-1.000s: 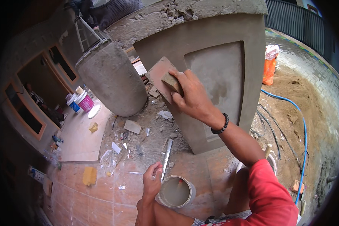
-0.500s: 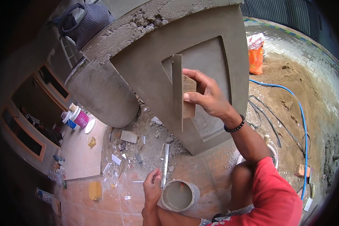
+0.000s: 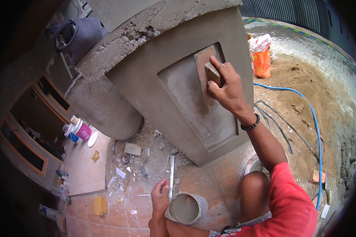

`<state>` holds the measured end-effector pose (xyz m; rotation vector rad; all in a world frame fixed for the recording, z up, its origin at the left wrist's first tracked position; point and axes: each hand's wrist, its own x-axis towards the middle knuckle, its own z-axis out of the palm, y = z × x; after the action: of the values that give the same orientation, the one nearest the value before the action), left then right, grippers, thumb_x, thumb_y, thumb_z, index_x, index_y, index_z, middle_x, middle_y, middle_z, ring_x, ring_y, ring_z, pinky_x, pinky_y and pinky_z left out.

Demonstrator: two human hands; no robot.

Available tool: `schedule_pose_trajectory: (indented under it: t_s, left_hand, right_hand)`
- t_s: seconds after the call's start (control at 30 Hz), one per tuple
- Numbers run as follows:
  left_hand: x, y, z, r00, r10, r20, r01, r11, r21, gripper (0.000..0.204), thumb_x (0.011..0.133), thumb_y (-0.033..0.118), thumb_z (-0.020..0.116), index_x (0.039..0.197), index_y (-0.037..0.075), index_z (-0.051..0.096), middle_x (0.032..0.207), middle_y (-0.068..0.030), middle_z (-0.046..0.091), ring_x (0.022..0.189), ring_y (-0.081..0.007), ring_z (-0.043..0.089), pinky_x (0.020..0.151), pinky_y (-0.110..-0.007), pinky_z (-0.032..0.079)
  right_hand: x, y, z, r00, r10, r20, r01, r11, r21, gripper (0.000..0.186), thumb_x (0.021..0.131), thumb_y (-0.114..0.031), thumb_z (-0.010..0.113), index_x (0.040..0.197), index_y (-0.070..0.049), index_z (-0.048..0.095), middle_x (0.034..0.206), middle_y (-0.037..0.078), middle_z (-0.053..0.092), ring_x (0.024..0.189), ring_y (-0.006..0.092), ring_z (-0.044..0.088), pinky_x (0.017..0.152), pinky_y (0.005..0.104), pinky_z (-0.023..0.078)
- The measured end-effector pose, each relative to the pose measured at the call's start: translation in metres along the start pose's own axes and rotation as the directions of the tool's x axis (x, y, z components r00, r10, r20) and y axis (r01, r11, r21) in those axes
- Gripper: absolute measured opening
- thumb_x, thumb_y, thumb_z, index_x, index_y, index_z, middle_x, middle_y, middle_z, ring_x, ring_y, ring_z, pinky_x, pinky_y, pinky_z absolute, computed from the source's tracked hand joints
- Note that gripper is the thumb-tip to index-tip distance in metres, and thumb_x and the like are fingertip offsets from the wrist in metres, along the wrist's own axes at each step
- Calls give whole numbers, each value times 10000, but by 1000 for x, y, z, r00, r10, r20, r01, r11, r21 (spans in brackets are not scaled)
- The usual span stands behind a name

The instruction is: The person smooths a wet plastered wall surface using a rectangular trowel. They repeatedly rub the trowel over the wall to even out the plaster and occasionally dip the tool into a bucket of water to clean it.

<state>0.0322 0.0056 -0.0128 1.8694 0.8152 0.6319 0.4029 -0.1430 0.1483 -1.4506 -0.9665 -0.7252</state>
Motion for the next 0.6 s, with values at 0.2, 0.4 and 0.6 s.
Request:
schedule_pose_trajectory:
  t_s: [0.2, 0.4, 0.6]
  left_hand:
    - [1, -3, -2, 999, 52, -9, -52, 998, 29, 326, 943, 94, 589, 1232, -57, 585, 1074, -131, 664, 1006, -185, 613, 904, -303, 476]
    - [0, -2, -5, 999, 45, -15, -44, 998, 54, 310, 937, 31, 576, 1235, -55, 585, 1078, -124, 658, 1016, -179, 615, 928, -291, 470]
    - [0, -3, -2, 999, 33, -9, -32, 998, 56, 308, 941, 37, 576, 1234, -57, 584, 1082, -132, 659, 1019, -182, 616, 933, -295, 469]
  right_hand:
    - [2, -9, 28, 999, -33, -40, 25, 979, -200, 644, 755, -75, 607, 1375, 19, 463, 1031, 205, 497, 936, 368, 527, 820, 446, 476]
    - [10, -18, 52, 996, -59, -61, 46, 980, -194, 640, 751, -54, 613, 1372, -7, 469, 1004, 201, 493, 927, 368, 533, 842, 436, 469]
    - [-7, -41, 54, 989, -138, 58, 142, 988, -64, 613, 759, -62, 583, 1362, -18, 482, 983, 193, 484, 907, 361, 528, 821, 445, 476]
